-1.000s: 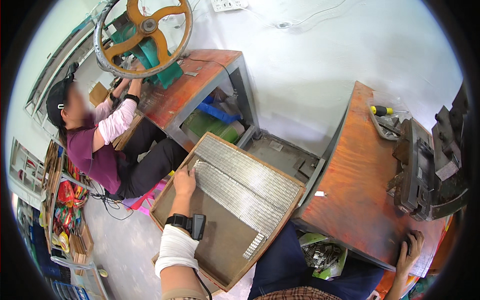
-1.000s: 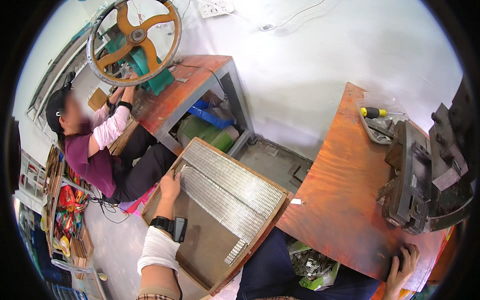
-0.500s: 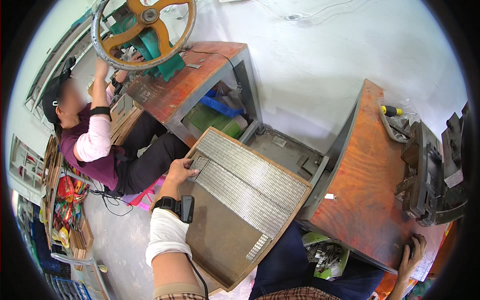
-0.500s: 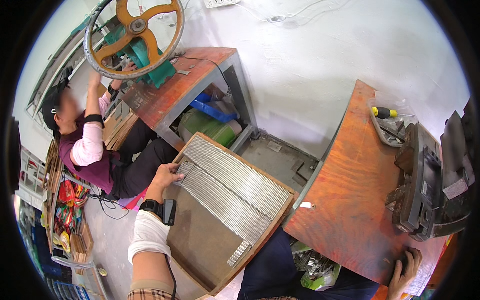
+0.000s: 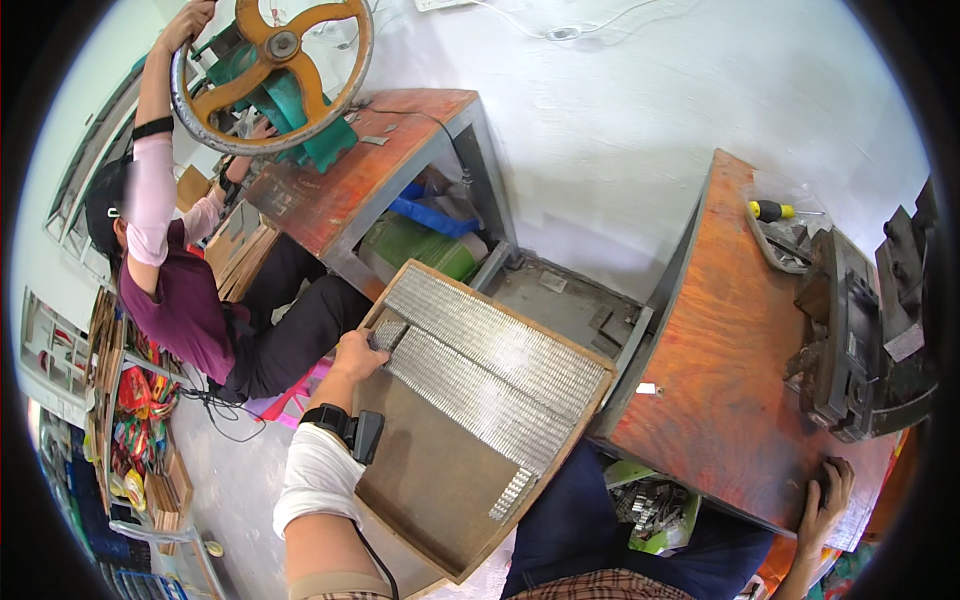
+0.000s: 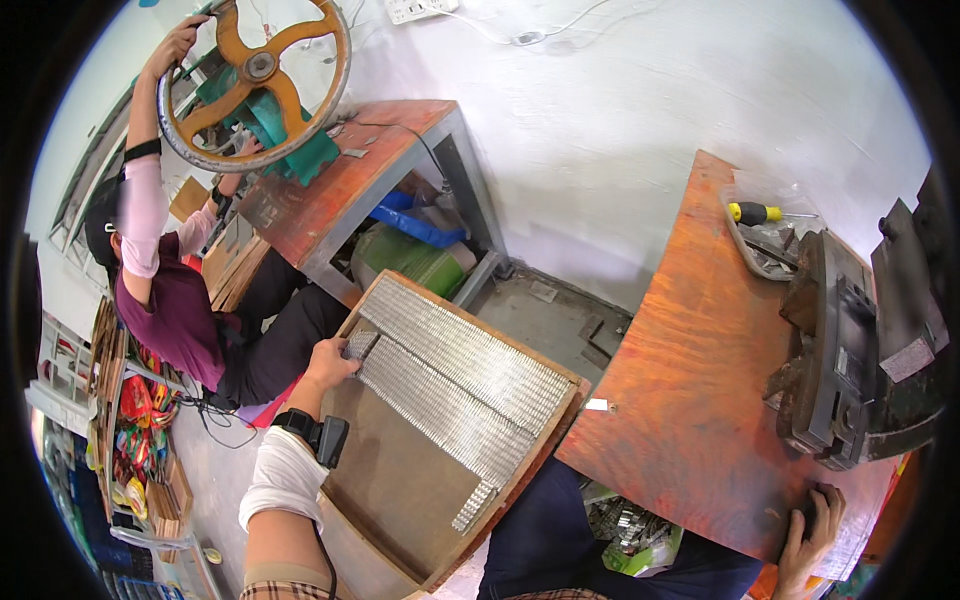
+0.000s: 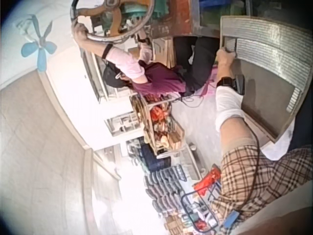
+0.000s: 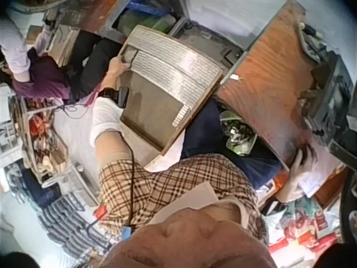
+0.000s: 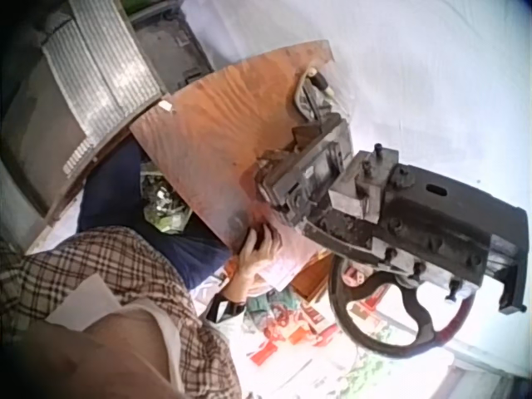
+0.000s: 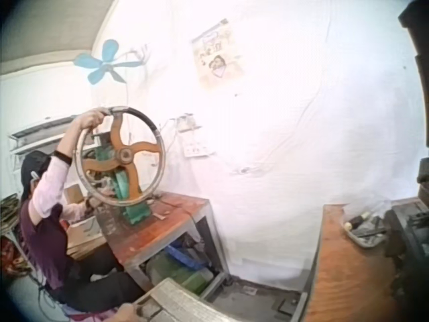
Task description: The recorder operates a manual hand-powered punch press to process small metal pieces, picking them from a container and placing them into the machine.
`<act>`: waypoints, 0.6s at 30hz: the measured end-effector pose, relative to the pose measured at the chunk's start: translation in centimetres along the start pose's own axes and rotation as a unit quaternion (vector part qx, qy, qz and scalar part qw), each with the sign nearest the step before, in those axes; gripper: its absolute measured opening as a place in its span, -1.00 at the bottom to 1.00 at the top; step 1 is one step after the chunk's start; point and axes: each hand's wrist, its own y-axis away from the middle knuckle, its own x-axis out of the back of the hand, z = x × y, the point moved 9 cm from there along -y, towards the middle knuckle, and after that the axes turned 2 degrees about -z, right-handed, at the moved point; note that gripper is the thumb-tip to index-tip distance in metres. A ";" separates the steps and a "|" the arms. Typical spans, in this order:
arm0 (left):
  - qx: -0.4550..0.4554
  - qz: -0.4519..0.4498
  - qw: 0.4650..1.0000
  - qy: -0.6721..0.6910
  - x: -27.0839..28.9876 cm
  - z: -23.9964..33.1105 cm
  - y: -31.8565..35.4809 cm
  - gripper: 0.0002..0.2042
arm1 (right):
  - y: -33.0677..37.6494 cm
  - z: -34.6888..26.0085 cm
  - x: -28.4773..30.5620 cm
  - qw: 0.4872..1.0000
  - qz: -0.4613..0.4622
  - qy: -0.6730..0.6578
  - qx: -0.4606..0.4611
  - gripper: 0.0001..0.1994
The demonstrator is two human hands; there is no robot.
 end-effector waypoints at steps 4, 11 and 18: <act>0.057 0.073 0.996 -0.006 0.8 -1.0 0.1 -0.47 | 0.0 -0.5 0.2 1.000 0.015 -0.001 0.014 -0.70; 0.064 0.062 0.932 0.350 3.4 6.2 3.3 -0.70 | -0.9 -2.3 1.9 0.997 0.075 -0.031 0.015 -0.67; -0.176 -0.109 0.882 0.424 6.1 36.4 9.0 -0.69 | -1.3 -3.1 2.5 0.993 0.093 -0.060 0.034 -0.68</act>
